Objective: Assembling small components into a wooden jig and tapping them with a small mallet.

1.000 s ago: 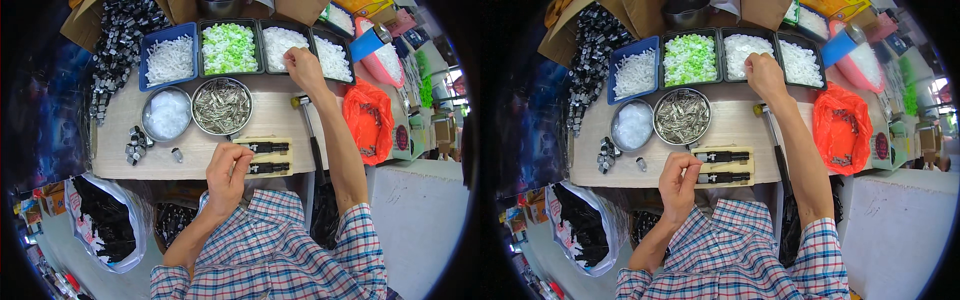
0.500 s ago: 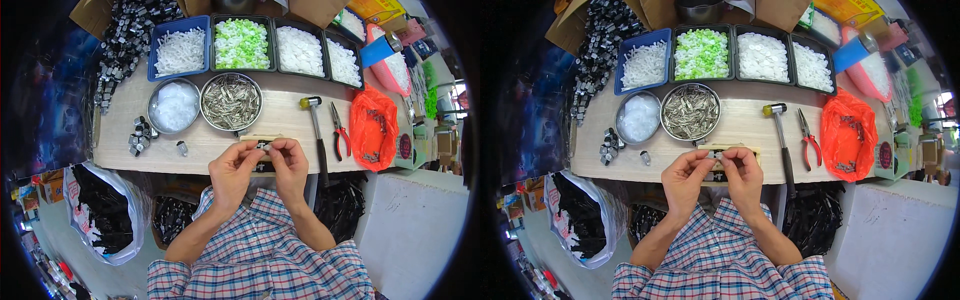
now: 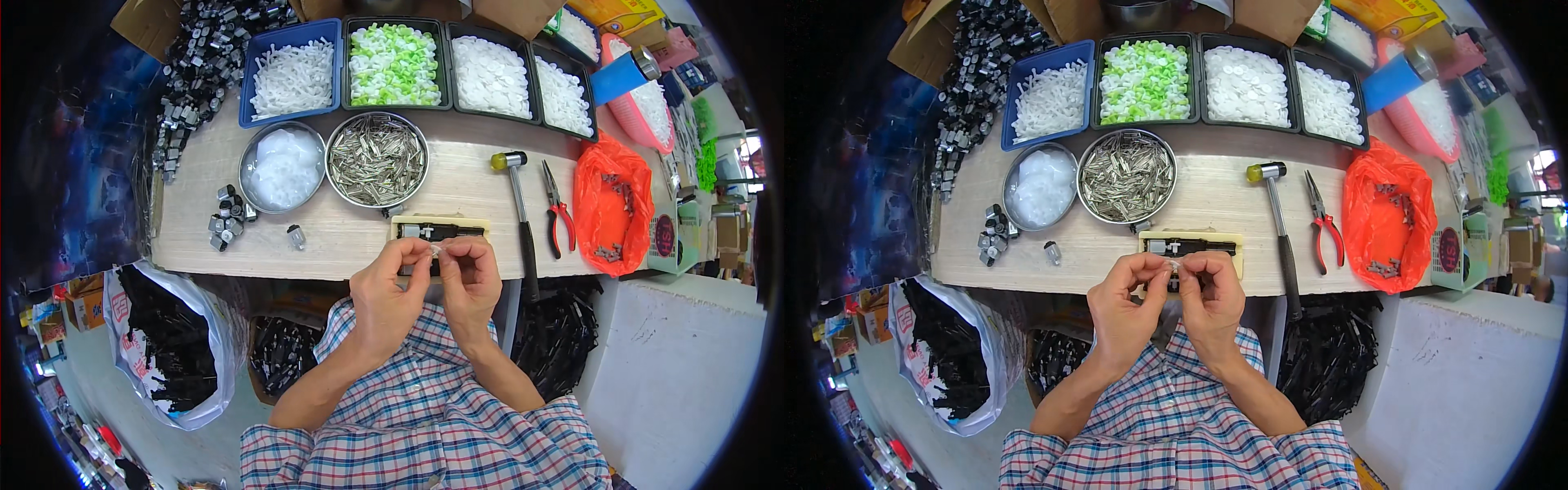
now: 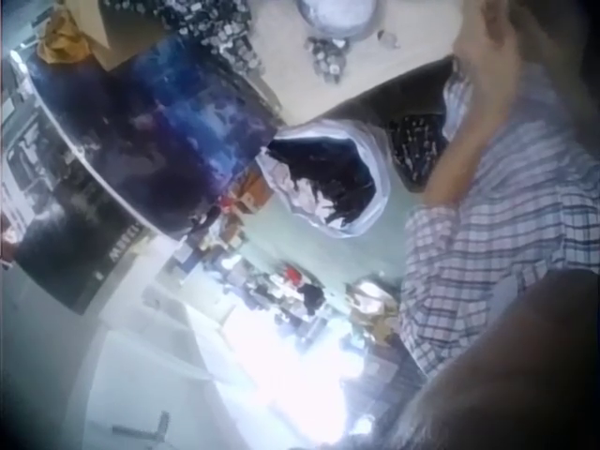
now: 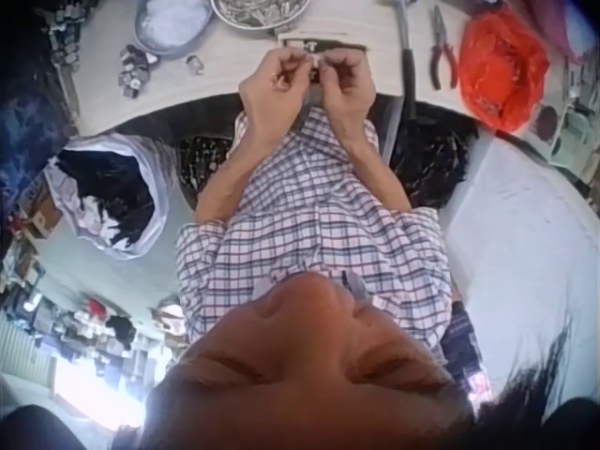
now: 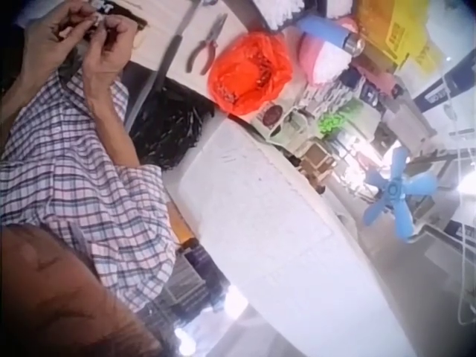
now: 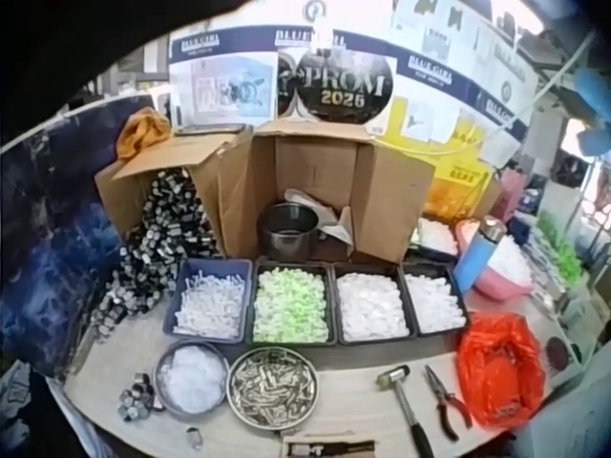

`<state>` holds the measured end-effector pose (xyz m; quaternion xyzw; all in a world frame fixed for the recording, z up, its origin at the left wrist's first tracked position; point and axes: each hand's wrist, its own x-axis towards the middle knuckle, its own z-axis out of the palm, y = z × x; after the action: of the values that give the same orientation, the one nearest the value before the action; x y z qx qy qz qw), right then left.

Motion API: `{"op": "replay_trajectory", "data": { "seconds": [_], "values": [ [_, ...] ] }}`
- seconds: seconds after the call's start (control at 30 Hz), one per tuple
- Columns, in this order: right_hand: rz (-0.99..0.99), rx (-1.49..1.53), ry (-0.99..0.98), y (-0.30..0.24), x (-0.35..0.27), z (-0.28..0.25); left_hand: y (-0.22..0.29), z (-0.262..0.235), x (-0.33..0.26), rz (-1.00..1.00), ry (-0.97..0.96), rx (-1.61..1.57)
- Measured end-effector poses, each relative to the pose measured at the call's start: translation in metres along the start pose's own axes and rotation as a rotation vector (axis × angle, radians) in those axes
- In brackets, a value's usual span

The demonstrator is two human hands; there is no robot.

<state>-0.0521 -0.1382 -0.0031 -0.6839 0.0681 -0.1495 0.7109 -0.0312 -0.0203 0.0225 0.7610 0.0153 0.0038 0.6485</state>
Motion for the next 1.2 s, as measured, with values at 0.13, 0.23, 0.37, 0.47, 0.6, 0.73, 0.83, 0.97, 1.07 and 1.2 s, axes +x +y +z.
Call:
{"op": "replay_trajectory", "data": {
  "seconds": [0.13,0.23,0.37,0.47,0.6,0.73,0.83,0.97,1.07,1.2],
  "values": [
    [-0.011,-0.001,0.006,0.004,-0.002,0.0,0.002,0.0,0.0,0.074,0.011,0.062],
    [-0.056,-0.134,0.019,0.003,-0.002,0.0,-0.001,0.003,-0.002,0.125,0.038,0.095],
    [-0.302,-0.378,-0.027,-0.01,0.004,-0.002,-0.002,-0.001,-0.001,0.18,0.047,0.091],
    [-0.102,-0.309,-0.198,-0.024,0.014,-0.015,-0.004,-0.02,0.007,-0.068,-0.179,-0.056],
    [0.215,-0.212,-0.574,-0.03,0.028,-0.044,-0.004,-0.03,0.018,-0.269,-0.361,-0.283],
    [-0.063,-0.397,-0.623,-0.036,0.04,-0.045,0.004,-0.025,0.023,-0.222,-0.395,-0.207],
    [-0.362,-0.562,-0.613,-0.034,0.048,-0.041,0.004,-0.019,0.025,-0.045,-0.372,-0.03],
    [-0.516,-0.741,-0.489,-0.024,0.058,-0.038,-0.009,-0.008,0.022,0.309,-0.161,0.254],
    [-0.509,-0.845,-0.413,-0.011,0.062,-0.035,-0.024,-0.006,0.022,0.67,-0.085,0.409],
    [-0.529,-0.924,-0.403,-0.001,0.062,-0.036,-0.036,-0.006,0.014,0.799,-0.199,0.587]
  ]
}}
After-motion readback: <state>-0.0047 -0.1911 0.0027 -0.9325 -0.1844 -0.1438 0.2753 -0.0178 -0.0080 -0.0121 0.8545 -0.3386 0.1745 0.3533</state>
